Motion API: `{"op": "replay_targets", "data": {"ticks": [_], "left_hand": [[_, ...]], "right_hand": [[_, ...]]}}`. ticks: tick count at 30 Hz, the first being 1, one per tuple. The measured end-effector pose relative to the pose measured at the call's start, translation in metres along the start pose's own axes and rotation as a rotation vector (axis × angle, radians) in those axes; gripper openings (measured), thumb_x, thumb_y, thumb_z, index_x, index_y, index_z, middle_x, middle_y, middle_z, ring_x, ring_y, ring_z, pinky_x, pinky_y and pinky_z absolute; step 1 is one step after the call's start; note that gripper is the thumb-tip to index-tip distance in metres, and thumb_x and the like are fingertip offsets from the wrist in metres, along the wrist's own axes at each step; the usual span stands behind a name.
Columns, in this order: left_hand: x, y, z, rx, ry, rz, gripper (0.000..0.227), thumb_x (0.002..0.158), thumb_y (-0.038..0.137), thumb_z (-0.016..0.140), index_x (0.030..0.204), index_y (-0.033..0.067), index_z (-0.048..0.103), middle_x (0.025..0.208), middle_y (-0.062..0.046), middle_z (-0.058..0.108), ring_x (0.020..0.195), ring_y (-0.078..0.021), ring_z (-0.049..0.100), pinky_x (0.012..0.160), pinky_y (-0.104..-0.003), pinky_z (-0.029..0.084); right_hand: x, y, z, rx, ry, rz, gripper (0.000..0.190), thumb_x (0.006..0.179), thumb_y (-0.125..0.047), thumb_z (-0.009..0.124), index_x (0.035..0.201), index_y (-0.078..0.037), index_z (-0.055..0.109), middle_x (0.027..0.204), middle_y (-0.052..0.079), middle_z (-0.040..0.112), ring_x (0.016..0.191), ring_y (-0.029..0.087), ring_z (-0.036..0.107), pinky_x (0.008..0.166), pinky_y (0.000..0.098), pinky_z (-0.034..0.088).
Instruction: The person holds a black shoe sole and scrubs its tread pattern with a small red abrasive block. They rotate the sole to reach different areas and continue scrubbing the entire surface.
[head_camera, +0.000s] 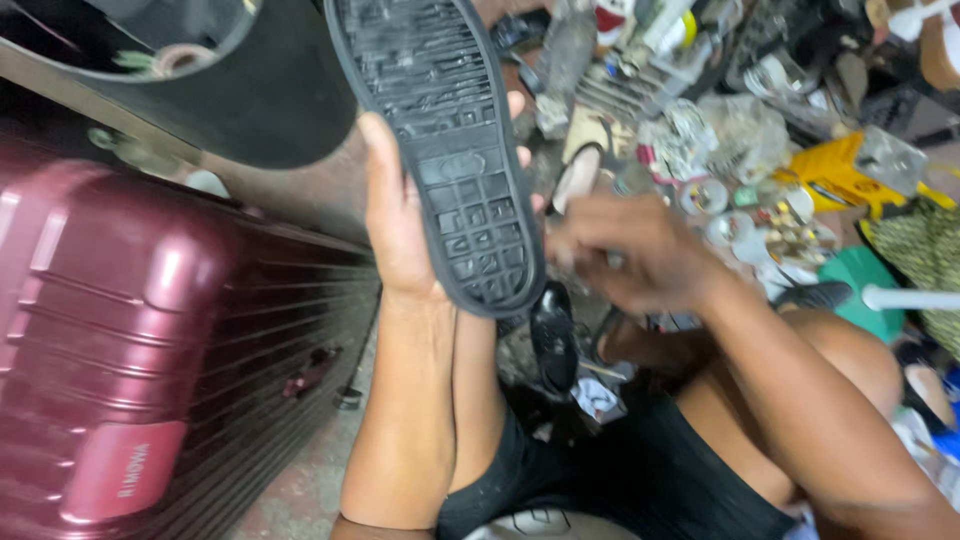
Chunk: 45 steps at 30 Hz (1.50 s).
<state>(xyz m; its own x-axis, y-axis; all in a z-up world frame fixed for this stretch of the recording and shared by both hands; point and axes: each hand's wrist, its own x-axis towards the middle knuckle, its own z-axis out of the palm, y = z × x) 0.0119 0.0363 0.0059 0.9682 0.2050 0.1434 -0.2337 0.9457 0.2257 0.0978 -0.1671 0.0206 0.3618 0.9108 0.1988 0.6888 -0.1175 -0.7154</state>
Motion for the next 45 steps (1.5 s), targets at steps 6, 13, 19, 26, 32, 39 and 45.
{"op": "replay_targets", "data": {"ticks": [6, 13, 19, 26, 32, 39, 45], "left_hand": [[-0.004, 0.015, -0.004, -0.418, -0.276, -0.122, 0.081, 0.115, 0.065, 0.029, 0.157, -0.0046, 0.025, 0.145, -0.04, 0.042, 0.102, -0.0414, 0.066, 0.084, -0.064, 0.061], [-0.005, -0.002, -0.024, -0.644, -0.603, -0.133, 0.075, 0.12, 0.056, 0.028, 0.155, -0.01, 0.033, 0.139, -0.042, 0.045, 0.111, -0.0439, 0.064, 0.092, -0.07, 0.054], [-0.003, -0.001, -0.034, -0.705, -0.654, -0.192, 0.075, 0.12, 0.056, 0.028, 0.144, -0.0125, 0.045, 0.134, -0.036, 0.05, 0.109, -0.0414, 0.064, 0.094, -0.065, 0.056], [-0.001, -0.001, -0.042, -0.65, -0.62, -0.171, 0.076, 0.121, 0.057, 0.031, 0.141, -0.0135, 0.049, 0.12, -0.029, 0.056, 0.103, -0.0364, 0.065, 0.09, -0.061, 0.059], [-0.008, 0.001, -0.048, -0.574, -0.55, -0.181, 0.08, 0.117, 0.06, 0.028, 0.137, -0.0138, 0.052, 0.109, -0.026, 0.059, 0.092, -0.0354, 0.066, 0.079, -0.056, 0.063], [-0.011, 0.001, -0.052, -0.496, -0.559, -0.192, 0.087, 0.119, 0.066, 0.023, 0.134, -0.0127, 0.056, 0.106, -0.027, 0.061, 0.087, -0.036, 0.067, 0.076, -0.056, 0.063], [-0.009, -0.003, -0.051, -0.481, -0.616, -0.278, 0.086, 0.114, 0.069, 0.025, 0.143, -0.0071, 0.054, 0.106, -0.03, 0.064, 0.087, -0.0376, 0.07, 0.077, -0.057, 0.063]], "right_hand": [[-0.023, -0.016, -0.007, 0.263, 0.289, 0.186, 0.02, 0.094, 0.002, 0.067, 0.112, -0.005, 0.068, 0.101, 0.007, 0.071, 0.09, 0.015, 0.068, 0.08, 0.0258, 0.053], [-0.015, -0.021, -0.013, 0.178, 0.261, 0.117, 0.017, 0.092, -0.001, 0.067, 0.109, -0.003, 0.067, 0.102, 0.008, 0.072, 0.091, 0.015, 0.069, 0.083, 0.0273, 0.052], [-0.003, -0.032, -0.011, 0.214, 0.253, 0.039, 0.016, 0.092, -0.005, 0.068, 0.108, -0.004, 0.066, 0.101, 0.007, 0.073, 0.089, 0.016, 0.069, 0.082, 0.0267, 0.052], [0.003, -0.035, -0.008, 0.166, 0.223, 0.022, 0.017, 0.092, -0.012, 0.069, 0.107, -0.003, 0.068, 0.099, 0.008, 0.074, 0.088, 0.016, 0.072, 0.081, 0.0281, 0.054], [0.004, -0.034, -0.002, 0.189, 0.22, 0.021, 0.015, 0.09, -0.011, 0.07, 0.104, -0.005, 0.07, 0.094, 0.006, 0.074, 0.083, 0.015, 0.071, 0.078, 0.028, 0.054], [0.006, -0.027, -0.01, 0.411, 0.297, 0.094, 0.019, 0.094, -0.01, 0.067, 0.111, -0.003, 0.069, 0.099, 0.007, 0.071, 0.081, 0.012, 0.066, 0.075, 0.0263, 0.052], [0.008, -0.02, -0.011, 0.432, 0.412, 0.091, 0.024, 0.097, -0.01, 0.065, 0.119, -0.001, 0.063, 0.107, 0.004, 0.061, 0.09, 0.007, 0.059, 0.076, 0.0213, 0.049]]}}
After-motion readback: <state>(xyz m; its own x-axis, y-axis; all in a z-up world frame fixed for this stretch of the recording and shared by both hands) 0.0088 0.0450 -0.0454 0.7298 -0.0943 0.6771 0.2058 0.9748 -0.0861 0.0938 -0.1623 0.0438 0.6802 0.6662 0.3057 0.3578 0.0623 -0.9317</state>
